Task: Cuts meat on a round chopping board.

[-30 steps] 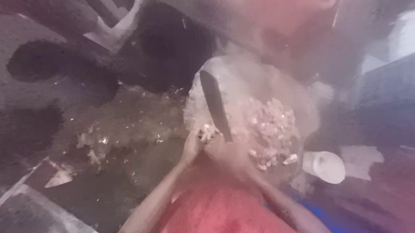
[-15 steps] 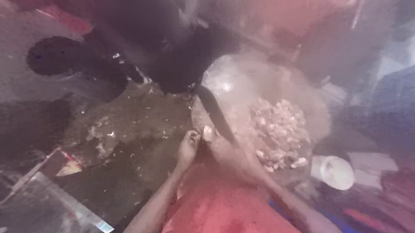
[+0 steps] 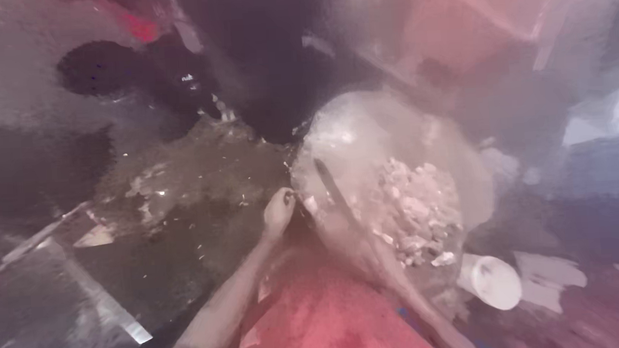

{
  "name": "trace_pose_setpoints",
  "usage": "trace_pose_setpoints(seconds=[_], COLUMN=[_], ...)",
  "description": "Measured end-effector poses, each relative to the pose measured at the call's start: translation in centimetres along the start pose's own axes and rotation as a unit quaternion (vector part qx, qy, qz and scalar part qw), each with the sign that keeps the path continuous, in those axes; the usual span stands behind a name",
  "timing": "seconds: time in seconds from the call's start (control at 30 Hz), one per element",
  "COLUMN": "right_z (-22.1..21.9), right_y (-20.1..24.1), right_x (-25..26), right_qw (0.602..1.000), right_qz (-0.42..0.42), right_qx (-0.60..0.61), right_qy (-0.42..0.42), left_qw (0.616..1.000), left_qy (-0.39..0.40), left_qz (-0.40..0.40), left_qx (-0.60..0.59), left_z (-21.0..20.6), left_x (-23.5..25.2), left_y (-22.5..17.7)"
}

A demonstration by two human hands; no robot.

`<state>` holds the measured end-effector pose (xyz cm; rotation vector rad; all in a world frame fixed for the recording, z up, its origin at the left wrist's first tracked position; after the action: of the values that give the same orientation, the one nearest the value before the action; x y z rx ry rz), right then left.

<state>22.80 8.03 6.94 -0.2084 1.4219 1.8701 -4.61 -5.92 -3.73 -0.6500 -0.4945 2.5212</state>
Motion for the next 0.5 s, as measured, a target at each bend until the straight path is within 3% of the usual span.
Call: trace_pose_setpoints(seconds=[0.1, 0.23, 0.4, 0.5], right_z=[-1.0, -2.1, -3.0, -1.9], right_y=[1.2, -2.1, -7.4, -8.5], right_x=[0.4, 0.7, -2.7, -3.2], right_qw=[0.999, 0.999, 0.997, 0.995], right_qz=[0.041, 0.015, -0.01, -0.061], right_qx=[0.018, 0.014, 0.042, 0.022], right_qy=[0.01, 0.028, -0.069, -0.075], left_qw=[0.999, 0.995, 0.963, 0.962], left_qy=[-0.016, 0.025, 0.077, 0.113], left_qz=[0.004, -0.091, -0.227, -0.189], left_qx=[-0.039, 0.004, 0.12, 0.161], left_z=[0.0, -0.6, -1.0, -0.4], left_x=[-0.3, -1.7, -1.1, -0.6], left_y=[1.6, 1.3, -2.0, -4.4])
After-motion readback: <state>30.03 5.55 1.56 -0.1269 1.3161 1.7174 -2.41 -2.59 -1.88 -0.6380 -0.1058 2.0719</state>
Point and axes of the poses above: each hand's wrist, its own x-axis towards the middle knuckle, its own z-axis out of the back of the hand, y = z × x, the point moved 1 cm from there along x, towards the middle knuckle, and after that the axes turned 12 degrees about x, right-handed, at the moved point
